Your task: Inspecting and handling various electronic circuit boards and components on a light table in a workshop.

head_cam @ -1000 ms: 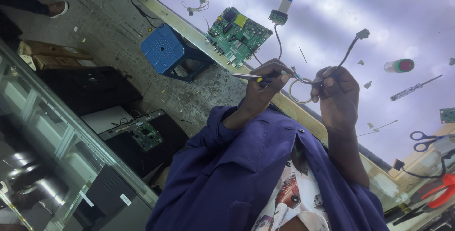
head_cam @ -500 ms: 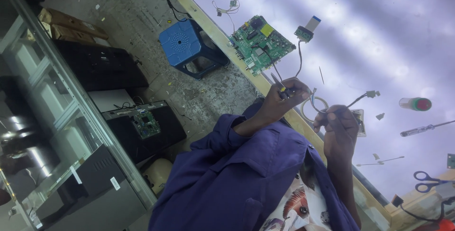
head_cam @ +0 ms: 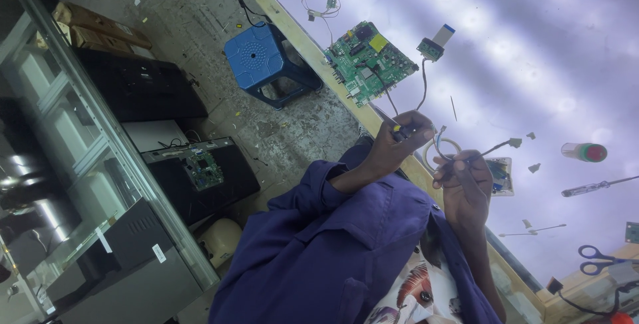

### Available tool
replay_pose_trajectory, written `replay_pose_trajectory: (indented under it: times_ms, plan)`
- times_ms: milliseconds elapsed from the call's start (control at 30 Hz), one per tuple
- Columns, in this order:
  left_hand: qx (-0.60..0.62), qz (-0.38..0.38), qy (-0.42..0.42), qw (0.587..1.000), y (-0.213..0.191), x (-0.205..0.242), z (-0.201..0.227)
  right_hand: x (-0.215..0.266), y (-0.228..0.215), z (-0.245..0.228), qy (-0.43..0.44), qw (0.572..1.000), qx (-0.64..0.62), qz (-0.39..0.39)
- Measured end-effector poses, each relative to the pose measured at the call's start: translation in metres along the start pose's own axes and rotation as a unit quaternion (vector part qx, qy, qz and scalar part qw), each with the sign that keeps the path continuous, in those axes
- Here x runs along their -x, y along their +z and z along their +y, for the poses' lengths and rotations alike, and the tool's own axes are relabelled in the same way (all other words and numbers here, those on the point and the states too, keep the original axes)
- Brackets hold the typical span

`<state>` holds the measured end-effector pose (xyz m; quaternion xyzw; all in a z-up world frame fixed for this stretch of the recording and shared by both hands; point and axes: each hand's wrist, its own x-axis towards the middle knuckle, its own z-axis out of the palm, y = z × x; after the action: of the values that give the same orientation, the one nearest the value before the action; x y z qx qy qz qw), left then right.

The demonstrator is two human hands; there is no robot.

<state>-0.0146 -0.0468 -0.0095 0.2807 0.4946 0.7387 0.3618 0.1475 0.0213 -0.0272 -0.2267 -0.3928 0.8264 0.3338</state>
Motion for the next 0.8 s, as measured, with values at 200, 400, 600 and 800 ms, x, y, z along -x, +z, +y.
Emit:
replay_pose_trajectory:
  times_ms: [200,400,600,800]
  plan:
    - [0.031,0.029,0.004,0.999,0.003,0.001,-0.013,-0.001,0.008,-0.003,0.008,1.0,-0.007,0.011]
    - [0.026,0.035,0.011,0.999,0.005,-0.001,-0.012,-0.003,0.01,0.0,0.01,1.0,-0.016,0.013]
    - [-0.001,0.02,-0.025,0.999,0.0,-0.001,-0.012,-0.008,0.008,0.002,0.003,0.999,-0.036,0.022]
    - [-0.158,-0.016,-0.138,0.978,-0.024,-0.003,-0.01,-0.005,-0.051,0.019,-0.073,0.971,0.199,0.107]
